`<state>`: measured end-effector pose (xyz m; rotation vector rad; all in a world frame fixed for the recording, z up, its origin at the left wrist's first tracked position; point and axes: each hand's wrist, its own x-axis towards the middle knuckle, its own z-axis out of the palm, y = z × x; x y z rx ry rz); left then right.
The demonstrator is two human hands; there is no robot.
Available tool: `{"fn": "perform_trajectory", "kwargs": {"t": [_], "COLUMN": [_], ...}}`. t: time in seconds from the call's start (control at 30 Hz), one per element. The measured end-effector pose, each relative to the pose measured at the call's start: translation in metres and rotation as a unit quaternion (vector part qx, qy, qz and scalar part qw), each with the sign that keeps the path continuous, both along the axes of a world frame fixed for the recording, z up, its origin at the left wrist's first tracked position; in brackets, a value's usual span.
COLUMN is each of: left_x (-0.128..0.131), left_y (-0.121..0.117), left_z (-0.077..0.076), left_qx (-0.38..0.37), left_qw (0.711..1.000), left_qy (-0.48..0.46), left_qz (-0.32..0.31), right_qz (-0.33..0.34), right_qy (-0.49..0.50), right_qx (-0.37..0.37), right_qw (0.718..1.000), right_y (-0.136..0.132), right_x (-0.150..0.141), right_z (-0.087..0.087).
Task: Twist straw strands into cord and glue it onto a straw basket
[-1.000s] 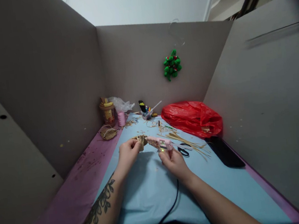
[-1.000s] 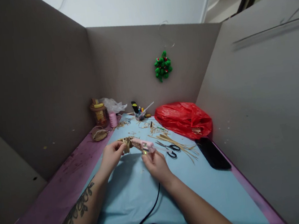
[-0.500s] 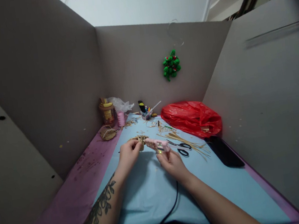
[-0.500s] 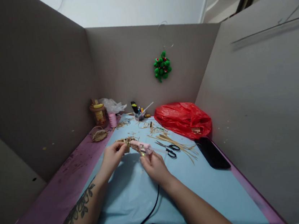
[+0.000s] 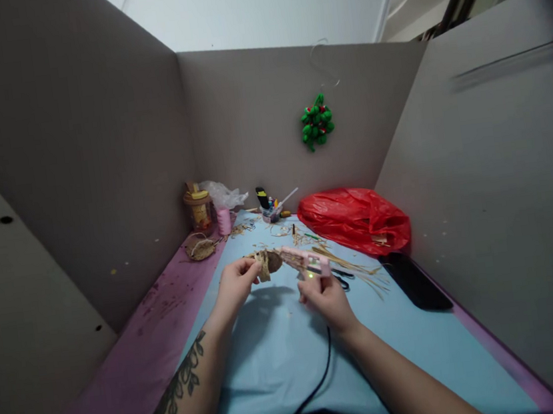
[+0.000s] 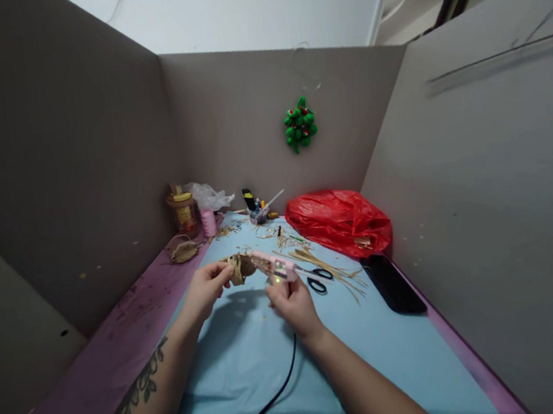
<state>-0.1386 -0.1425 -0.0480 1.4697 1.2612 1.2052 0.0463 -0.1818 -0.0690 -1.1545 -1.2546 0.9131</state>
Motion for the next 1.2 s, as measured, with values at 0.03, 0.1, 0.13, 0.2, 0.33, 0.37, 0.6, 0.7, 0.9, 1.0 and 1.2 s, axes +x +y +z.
{"fn": "perform_trajectory", "kwargs": {"t": [0.03, 0.1, 0.13, 0.2, 0.33, 0.37, 0.6, 0.7, 0.9, 1.0, 1.2], "left_x": [0.001, 0.006, 0.008, 0.014, 0.024, 0.026, 0.03, 0.03, 0.03, 0.03, 0.03], "left_y": [-0.001, -0.003, -0.004, -0.007, -0.014, -0.016, -0.015, -0.014, -0.014, -0.014, -0.014], "left_z": [-0.001, -0.002, -0.002, -0.003, -0.001, -0.001, -0.007, -0.009, -0.011, -0.011, -0.01], "left_qx": [-0.009, -0.024, -0.028, -0.028, -0.009, -0.004, 0.046, 0.058, 0.077, 0.081, 0.083], "left_qw": [1.0, 0.999, 0.998, 0.997, 0.997, 0.996, 0.993, 0.992, 0.989, 0.988, 0.987], "left_qy": [-0.003, -0.009, -0.008, 0.002, 0.036, 0.042, 0.072, 0.085, 0.104, 0.112, 0.11], "left_qz": [-0.012, -0.04, -0.052, -0.068, -0.073, -0.076, -0.076, -0.076, -0.076, -0.076, -0.088], "right_qz": [0.0, -0.001, -0.003, -0.021, -0.068, -0.073, -0.086, -0.09, -0.095, -0.109, -0.128], "right_qy": [0.027, 0.074, 0.089, 0.098, 0.066, 0.06, 0.041, 0.029, 0.013, -0.017, -0.058], "right_qx": [-0.007, -0.009, -0.009, -0.009, -0.014, -0.013, -0.014, -0.009, 0.013, 0.017, 0.028], "right_qw": [1.0, 0.997, 0.996, 0.995, 0.995, 0.995, 0.995, 0.995, 0.995, 0.994, 0.99], "right_y": [0.001, 0.003, 0.004, 0.007, 0.011, 0.011, 0.011, 0.011, 0.013, 0.013, 0.014], "right_x": [-0.002, -0.007, -0.009, -0.011, -0.011, -0.011, -0.013, -0.013, -0.013, -0.013, -0.011], "right_z": [0.003, 0.006, 0.006, 0.004, -0.002, -0.002, 0.003, 0.001, -0.002, -0.002, -0.002]}}
